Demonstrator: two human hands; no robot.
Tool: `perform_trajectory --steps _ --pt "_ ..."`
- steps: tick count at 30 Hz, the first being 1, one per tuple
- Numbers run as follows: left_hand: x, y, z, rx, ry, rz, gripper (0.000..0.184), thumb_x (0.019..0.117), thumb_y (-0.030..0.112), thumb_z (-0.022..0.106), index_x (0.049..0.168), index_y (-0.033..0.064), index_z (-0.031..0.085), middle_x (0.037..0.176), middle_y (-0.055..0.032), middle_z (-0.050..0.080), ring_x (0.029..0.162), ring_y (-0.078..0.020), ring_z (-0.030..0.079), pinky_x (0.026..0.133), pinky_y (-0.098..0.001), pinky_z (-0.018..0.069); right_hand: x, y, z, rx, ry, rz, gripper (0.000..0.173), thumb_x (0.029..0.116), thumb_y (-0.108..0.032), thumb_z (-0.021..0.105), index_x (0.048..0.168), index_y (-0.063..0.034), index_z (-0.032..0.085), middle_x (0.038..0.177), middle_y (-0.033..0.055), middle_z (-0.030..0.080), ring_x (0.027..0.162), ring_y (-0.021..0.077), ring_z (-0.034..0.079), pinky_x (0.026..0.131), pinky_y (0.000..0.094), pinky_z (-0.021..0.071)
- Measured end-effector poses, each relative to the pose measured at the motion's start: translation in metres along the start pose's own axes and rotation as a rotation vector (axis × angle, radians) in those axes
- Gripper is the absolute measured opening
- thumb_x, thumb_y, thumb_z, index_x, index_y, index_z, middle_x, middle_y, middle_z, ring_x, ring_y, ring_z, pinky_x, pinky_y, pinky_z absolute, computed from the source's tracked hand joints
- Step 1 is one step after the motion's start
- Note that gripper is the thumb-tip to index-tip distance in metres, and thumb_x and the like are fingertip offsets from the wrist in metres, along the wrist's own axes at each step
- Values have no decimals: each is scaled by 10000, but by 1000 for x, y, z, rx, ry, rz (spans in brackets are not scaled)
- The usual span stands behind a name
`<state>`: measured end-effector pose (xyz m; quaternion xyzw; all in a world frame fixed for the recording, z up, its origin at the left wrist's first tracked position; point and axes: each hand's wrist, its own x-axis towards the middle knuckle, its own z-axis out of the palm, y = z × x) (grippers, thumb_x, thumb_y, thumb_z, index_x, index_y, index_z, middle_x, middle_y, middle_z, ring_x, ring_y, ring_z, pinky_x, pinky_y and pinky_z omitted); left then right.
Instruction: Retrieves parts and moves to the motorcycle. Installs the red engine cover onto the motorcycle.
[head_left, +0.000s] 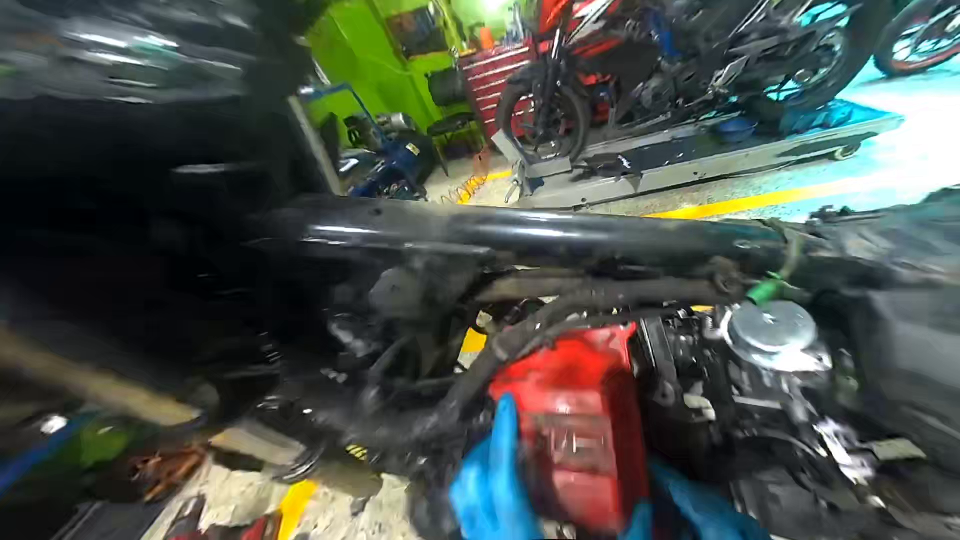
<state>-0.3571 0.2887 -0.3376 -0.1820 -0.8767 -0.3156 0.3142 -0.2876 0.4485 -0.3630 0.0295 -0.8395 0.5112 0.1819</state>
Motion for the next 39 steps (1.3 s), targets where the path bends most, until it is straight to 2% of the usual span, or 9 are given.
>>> perform_trajectory --steps 4,7,12,16,21,26,29,35,39 --pt "-2 8 10 83 101 -27 1205 585 654 826 1445 -114 475 1188 -327 622 1068 -472 589 951 -606 463 -7 -17 14 -106 74 149 425 983 -189 634 1333 52 630 1201 206 725 1095 327 716 977 524 551" --pt "3 10 10 112 130 -39 1184 575 703 777 1432 -75 530 1148 -281 659 1026 -453 617 892 -604 485 -6 -20 13 -68 55 149 424 988 -188 634 1353 27 620 1236 182 713 1132 294 699 1022 501 530" --pt "10 19 13 24 107 -160 1198 565 698 784 1482 -18 501 1173 -275 641 1067 -478 591 895 -625 480 -9 -25 15 -88 106 187 483 1007 -223 608 1437 -6 565 1238 180 709 1081 300 707 990 523 535" --pt "10 11 15 -51 65 -204 1181 606 719 766 1515 21 477 1270 -272 623 1158 -476 574 976 -630 457 -10 -30 19 -303 173 125 456 1025 -256 577 1440 -69 598 1335 133 691 1234 318 661 1093 558 448" --pt "22 -15 -1 -67 -67 -197 1090 646 648 812 1458 -17 516 1309 -298 601 1241 -487 549 1074 -627 405 -4 -15 42 -608 375 -210 331 970 -240 611 1234 -98 753 1041 108 786 942 305 762 843 521 587" --pt "29 -3 9 -25 9 -171 1119 607 610 847 1420 -81 506 1303 -319 599 1247 -492 551 1092 -614 389 5 -28 30 -498 145 83 418 1026 -265 551 1401 -105 644 1270 93 728 1203 272 675 1089 491 450" --pt "39 -3 10 -30 -6 -121 1095 619 618 840 1409 -73 529 1315 -300 616 1263 -464 564 1114 -613 372 11 -31 23 -405 99 137 424 1034 -260 540 1423 -115 625 1320 80 704 1256 246 643 1137 468 411" --pt "65 -12 -2 -67 -259 -203 908 725 641 776 1376 29 616 1233 -220 685 1225 -389 612 1107 -580 404 26 -33 21 -273 105 98 418 1029 -274 542 1408 -129 643 1348 55 692 1288 216 620 1143 437 407" --pt "63 -6 0 -49 -216 -218 952 696 667 791 1376 23 618 1239 -233 682 1221 -415 608 1099 -601 401 33 -24 23 -351 222 -2 374 982 -287 630 1291 -95 716 1213 76 749 1156 246 690 1057 477 473"
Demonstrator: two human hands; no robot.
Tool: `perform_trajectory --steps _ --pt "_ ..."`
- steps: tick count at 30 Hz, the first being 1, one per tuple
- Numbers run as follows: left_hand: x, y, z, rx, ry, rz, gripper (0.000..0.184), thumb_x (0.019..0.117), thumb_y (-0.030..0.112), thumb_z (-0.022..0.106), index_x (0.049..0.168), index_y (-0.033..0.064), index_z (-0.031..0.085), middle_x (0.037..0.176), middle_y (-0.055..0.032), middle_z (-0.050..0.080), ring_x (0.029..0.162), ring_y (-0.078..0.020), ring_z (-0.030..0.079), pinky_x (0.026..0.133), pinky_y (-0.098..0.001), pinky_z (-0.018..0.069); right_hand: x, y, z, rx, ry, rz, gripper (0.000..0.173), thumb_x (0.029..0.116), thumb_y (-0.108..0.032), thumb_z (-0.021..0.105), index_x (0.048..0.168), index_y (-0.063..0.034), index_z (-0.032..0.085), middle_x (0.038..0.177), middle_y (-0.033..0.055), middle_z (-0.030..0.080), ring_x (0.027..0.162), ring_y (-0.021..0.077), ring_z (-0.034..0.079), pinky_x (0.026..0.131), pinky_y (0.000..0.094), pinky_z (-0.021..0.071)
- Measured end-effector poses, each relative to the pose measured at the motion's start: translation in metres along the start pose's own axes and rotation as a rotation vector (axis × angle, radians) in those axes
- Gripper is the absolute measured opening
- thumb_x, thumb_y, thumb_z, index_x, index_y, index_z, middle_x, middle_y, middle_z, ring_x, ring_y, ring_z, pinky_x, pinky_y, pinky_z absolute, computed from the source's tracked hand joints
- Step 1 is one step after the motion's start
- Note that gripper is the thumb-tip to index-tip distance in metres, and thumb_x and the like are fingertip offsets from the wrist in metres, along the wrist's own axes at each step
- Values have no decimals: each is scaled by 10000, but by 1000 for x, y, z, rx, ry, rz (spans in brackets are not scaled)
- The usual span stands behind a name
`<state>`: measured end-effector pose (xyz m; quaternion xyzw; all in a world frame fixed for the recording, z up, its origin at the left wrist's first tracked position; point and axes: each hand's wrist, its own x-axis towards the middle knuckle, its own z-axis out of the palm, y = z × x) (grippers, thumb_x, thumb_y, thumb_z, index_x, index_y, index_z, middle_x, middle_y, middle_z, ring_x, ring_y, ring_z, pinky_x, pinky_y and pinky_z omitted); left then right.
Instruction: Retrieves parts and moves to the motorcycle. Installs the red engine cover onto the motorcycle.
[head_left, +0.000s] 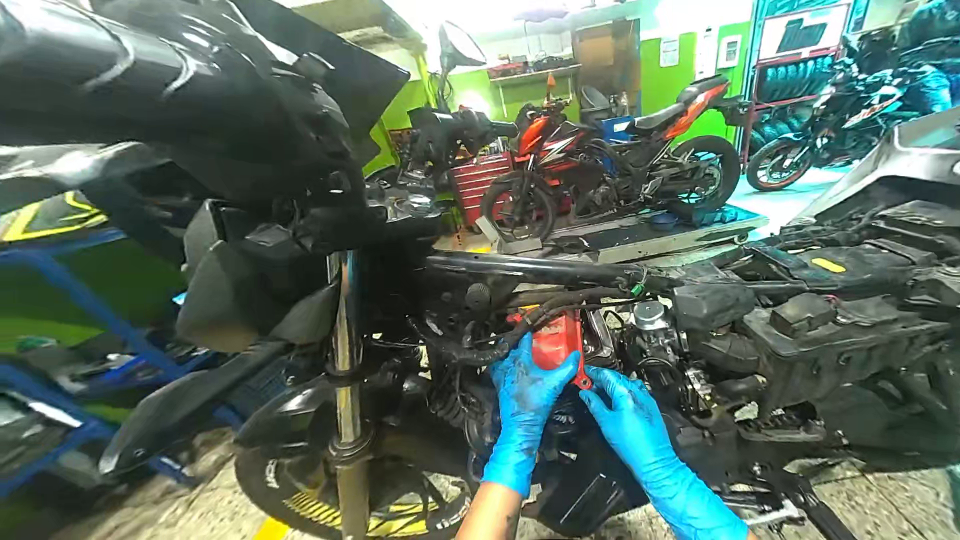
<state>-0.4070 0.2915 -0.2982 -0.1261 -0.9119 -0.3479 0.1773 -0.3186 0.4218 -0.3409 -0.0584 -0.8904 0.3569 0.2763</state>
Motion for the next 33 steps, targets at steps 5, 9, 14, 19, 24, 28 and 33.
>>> perform_trajectory --steps 5,9,14,19,24,28,33 --pt "-5 5 5 13 109 13 951 659 699 788 1328 35 660 1155 -223 707 1166 -444 616 1111 -646 333 -3 6 11 -31 274 -147 290 898 -259 710 1103 -71 790 1000 72 790 916 247 751 863 467 564" --pt "3 -9 7 -168 72 27 856 689 604 819 1320 44 672 1229 -218 690 1213 -401 612 1091 -626 382 5 12 25 -35 363 -275 258 864 -295 732 1004 -88 793 893 27 783 807 186 742 773 414 574" --pt "4 -11 7 -213 29 -24 846 679 582 847 1319 57 672 1263 -198 677 1244 -354 600 1106 -568 406 7 15 30 -44 398 -299 263 859 -328 725 973 -100 791 836 3 764 740 156 708 739 371 560" --pt "-5 3 13 -92 118 38 878 674 640 800 1346 89 671 1204 -221 697 1188 -442 606 1101 -669 332 1 22 36 15 515 -239 268 824 -319 724 950 -93 794 785 0 745 681 115 668 711 311 546" --pt "6 -13 11 -142 55 131 800 693 632 775 1321 143 699 1247 -149 700 1236 -349 606 1111 -588 376 0 23 44 28 472 -298 287 848 -379 738 954 -120 800 823 -14 764 741 118 688 750 293 549" --pt "14 -19 6 -290 -47 106 646 758 456 777 1280 81 704 1202 -149 712 1153 -256 664 1024 -463 508 13 20 46 -24 453 -493 254 909 -398 707 885 -154 772 826 -21 764 762 118 697 779 290 536" --pt "27 -20 -3 -338 -260 31 531 875 400 711 1283 61 681 1174 -155 712 1123 -243 671 1006 -465 510 25 -3 49 -44 386 -510 173 877 -310 715 801 -159 747 772 -18 747 735 131 705 754 316 542"
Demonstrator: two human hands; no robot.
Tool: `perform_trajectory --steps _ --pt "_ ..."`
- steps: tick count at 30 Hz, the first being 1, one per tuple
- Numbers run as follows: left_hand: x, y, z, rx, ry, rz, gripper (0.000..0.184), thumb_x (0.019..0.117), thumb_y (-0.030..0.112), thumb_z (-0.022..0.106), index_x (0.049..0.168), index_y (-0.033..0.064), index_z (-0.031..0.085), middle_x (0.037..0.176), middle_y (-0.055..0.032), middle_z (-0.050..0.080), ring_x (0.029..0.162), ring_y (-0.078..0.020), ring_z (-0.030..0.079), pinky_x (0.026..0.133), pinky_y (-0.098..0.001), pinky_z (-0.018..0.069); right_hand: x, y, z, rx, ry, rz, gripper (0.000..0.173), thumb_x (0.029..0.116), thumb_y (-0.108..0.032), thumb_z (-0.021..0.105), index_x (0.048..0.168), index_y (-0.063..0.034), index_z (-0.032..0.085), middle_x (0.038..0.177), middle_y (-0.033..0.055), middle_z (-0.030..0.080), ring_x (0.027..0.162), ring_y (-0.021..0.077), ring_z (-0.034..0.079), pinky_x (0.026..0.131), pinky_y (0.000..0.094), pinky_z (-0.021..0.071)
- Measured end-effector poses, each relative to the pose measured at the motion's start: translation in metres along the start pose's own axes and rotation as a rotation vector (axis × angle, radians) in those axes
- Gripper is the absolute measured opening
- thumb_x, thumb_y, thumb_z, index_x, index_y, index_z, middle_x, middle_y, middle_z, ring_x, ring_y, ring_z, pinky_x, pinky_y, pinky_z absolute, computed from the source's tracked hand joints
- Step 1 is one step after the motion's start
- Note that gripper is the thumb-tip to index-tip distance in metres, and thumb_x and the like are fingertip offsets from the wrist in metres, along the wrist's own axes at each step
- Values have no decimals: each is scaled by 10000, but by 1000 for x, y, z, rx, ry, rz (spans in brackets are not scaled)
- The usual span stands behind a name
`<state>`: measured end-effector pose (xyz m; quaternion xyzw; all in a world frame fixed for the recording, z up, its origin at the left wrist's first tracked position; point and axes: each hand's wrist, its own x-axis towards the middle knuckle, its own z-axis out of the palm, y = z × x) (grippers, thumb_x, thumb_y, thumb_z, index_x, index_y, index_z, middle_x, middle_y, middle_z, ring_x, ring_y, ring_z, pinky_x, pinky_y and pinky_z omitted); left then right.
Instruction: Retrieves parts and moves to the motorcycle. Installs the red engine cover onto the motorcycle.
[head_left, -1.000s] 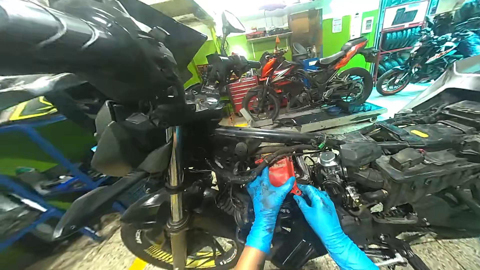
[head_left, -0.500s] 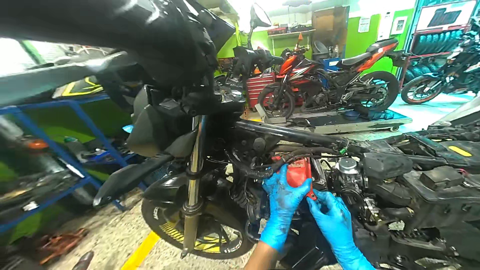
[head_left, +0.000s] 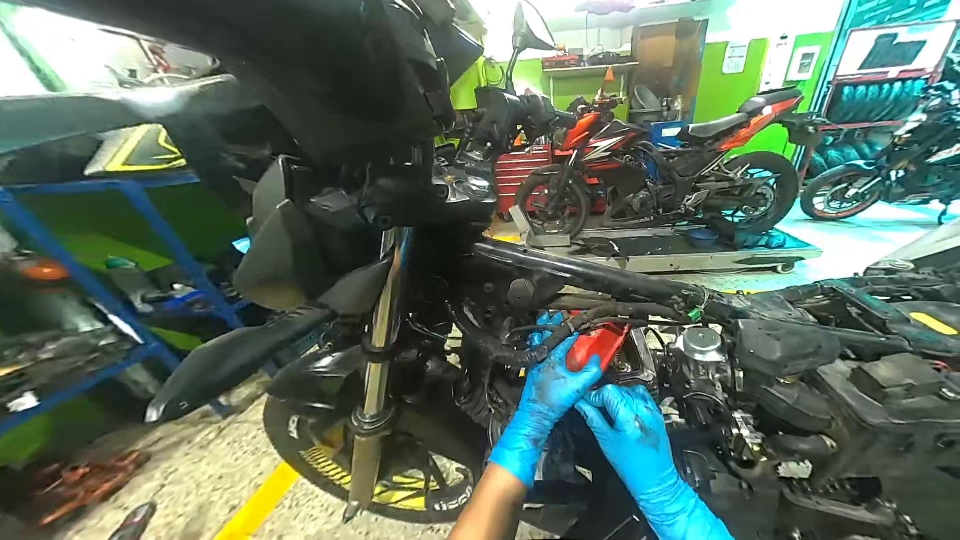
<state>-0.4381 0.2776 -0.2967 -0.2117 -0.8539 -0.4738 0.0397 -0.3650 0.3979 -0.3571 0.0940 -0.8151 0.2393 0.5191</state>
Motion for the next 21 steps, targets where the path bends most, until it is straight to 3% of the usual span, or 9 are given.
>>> perform_trajectory --steps 2,4,7,9,11,15,16,18,21 --pt "-2 2 -6 80 -37 -2 576 914 455 676 1338 66 648 1238 -157 693 1189 -252 648 1054 -468 484 1 2 -1 50 -26 8 165 880 -318 725 831 -165 762 809 -28 761 773 116 712 786 299 545" --pt "-18 10 -5 227 48 -26 662 920 518 649 1368 33 617 1298 -198 664 1260 -324 608 1094 -505 447 0 10 -13 59 -68 -17 185 939 -334 675 898 -179 768 878 -38 773 842 110 721 844 313 548" --pt "-58 18 10 201 266 -127 892 855 521 713 1442 -108 479 1416 -346 509 1342 -475 487 1134 -554 392 21 31 -44 -77 -37 148 253 975 -274 613 977 -95 791 944 65 776 910 243 740 873 473 571" --pt "-78 17 29 -34 279 -277 1020 861 486 753 1576 -60 272 1512 -317 409 1319 -398 523 1080 -490 467 45 42 -53 -185 -107 306 269 1001 -207 579 1121 -52 764 1064 145 762 1031 336 723 953 559 541" --pt "-80 16 40 -217 231 -414 1063 876 488 757 1618 2 171 1581 -282 341 1360 -375 503 1085 -501 467 62 40 -52 -262 -257 395 275 1019 -177 569 1212 -63 729 1173 168 737 1141 362 689 1029 556 499" --pt "-59 20 46 -372 320 -453 1002 902 431 756 1620 24 187 1619 -238 318 1452 -329 417 1165 -483 387 74 38 -42 -358 -515 368 305 1037 -209 533 1230 -77 728 1355 145 665 1328 329 578 1140 517 397" --pt "-54 20 48 -451 358 -448 957 916 369 762 1612 18 207 1613 -230 341 1436 -314 442 1152 -467 408 77 40 -41 -383 -580 362 325 1045 -228 509 1249 -85 717 1384 140 648 1362 326 546 1155 515 372" --pt "-47 18 54 -588 443 -431 821 941 251 753 1573 -9 299 1542 -242 439 1289 -322 577 1023 -461 519 81 44 -40 -432 -712 352 368 1060 -266 456 1309 -106 675 1432 131 609 1412 319 490 1190 502 326" --pt "-49 15 60 -657 510 -399 702 959 168 722 1539 -24 377 1491 -236 507 1193 -298 646 949 -438 566 84 48 -33 -446 -817 339 390 1071 -235 424 1359 -62 623 1421 196 591 1404 368 483 1201 515 308"
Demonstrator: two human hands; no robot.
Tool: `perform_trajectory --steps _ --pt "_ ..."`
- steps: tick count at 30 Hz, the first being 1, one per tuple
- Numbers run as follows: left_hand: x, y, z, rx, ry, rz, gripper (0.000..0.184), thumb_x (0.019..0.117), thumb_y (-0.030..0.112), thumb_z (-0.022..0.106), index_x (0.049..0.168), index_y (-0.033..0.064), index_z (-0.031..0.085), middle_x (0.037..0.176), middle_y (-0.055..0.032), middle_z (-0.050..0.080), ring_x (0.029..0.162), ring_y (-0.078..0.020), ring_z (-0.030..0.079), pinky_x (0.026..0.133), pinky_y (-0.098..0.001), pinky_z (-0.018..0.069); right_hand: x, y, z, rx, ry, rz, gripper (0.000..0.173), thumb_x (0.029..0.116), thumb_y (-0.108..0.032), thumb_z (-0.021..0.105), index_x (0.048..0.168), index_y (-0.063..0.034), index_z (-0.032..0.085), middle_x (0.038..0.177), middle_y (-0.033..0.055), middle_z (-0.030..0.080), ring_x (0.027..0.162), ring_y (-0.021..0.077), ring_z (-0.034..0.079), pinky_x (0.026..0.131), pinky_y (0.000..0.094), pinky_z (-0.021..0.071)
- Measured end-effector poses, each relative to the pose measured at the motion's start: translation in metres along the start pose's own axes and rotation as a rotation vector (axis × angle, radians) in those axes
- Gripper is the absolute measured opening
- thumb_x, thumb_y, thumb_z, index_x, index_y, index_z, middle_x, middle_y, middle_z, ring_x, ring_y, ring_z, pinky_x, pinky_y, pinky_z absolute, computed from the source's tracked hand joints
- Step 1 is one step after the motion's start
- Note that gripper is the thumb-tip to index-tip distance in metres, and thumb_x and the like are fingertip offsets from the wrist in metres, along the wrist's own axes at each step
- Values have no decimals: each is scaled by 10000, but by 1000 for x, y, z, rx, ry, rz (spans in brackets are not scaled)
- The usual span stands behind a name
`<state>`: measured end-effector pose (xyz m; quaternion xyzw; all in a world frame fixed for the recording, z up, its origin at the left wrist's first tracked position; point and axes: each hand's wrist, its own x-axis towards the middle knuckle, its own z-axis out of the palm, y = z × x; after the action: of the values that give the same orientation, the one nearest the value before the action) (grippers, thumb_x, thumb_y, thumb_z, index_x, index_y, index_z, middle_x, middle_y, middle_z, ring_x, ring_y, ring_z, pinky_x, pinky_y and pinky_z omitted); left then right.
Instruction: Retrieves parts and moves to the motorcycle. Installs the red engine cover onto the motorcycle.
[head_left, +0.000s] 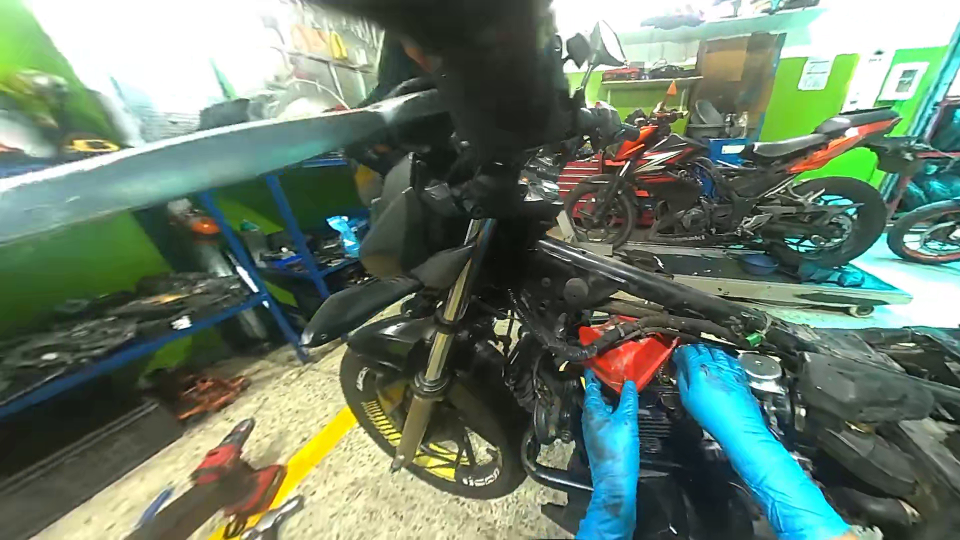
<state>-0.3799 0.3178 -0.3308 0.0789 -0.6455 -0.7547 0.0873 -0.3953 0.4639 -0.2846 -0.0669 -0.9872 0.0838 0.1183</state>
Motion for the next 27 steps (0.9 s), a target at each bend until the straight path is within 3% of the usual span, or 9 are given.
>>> perform_trajectory --steps 5,11,17,20,23,27 --pt "0 -3 -1 40 -4 33 736 955 158 717 1560 -34 345 1545 -221 458 1113 -248 667 917 -385 562 5 4 -2 159 -15 20 336 1049 -119 435 1256 -83 698 1317 188 649 1322 358 551 1156 511 366" --pt "11 2 -4 152 -39 42 612 1021 161 596 1549 -32 354 1378 -229 583 918 -221 682 839 -373 566 0 7 6 261 140 3 285 993 -67 519 1099 -111 779 1256 140 698 1283 322 588 1141 499 397" --pt "5 3 0 157 -15 43 645 1030 136 567 1587 -17 279 1383 -243 567 827 -212 656 774 -363 555 2 4 6 292 188 28 223 984 -45 550 997 -74 771 1100 127 734 1163 305 651 1077 467 457" --pt "7 10 -6 82 -39 35 565 1028 81 554 1539 -47 349 1220 -225 607 732 -172 614 666 -317 536 0 3 8 344 226 43 201 970 -31 572 962 -75 768 1078 132 733 1142 312 658 1052 480 476" --pt "6 15 -10 124 -75 21 570 1034 98 542 1547 -43 337 1279 -231 587 763 -177 610 679 -317 528 -1 0 8 351 263 69 185 971 -42 585 972 -74 767 1081 135 738 1135 321 666 1035 482 488" --pt "-2 8 -2 343 -39 7 679 1024 194 573 1602 20 262 1249 -241 634 850 -281 677 802 -452 563 5 -2 11 278 259 104 181 993 -53 575 1031 -71 751 1083 144 743 1132 328 676 1023 478 499"
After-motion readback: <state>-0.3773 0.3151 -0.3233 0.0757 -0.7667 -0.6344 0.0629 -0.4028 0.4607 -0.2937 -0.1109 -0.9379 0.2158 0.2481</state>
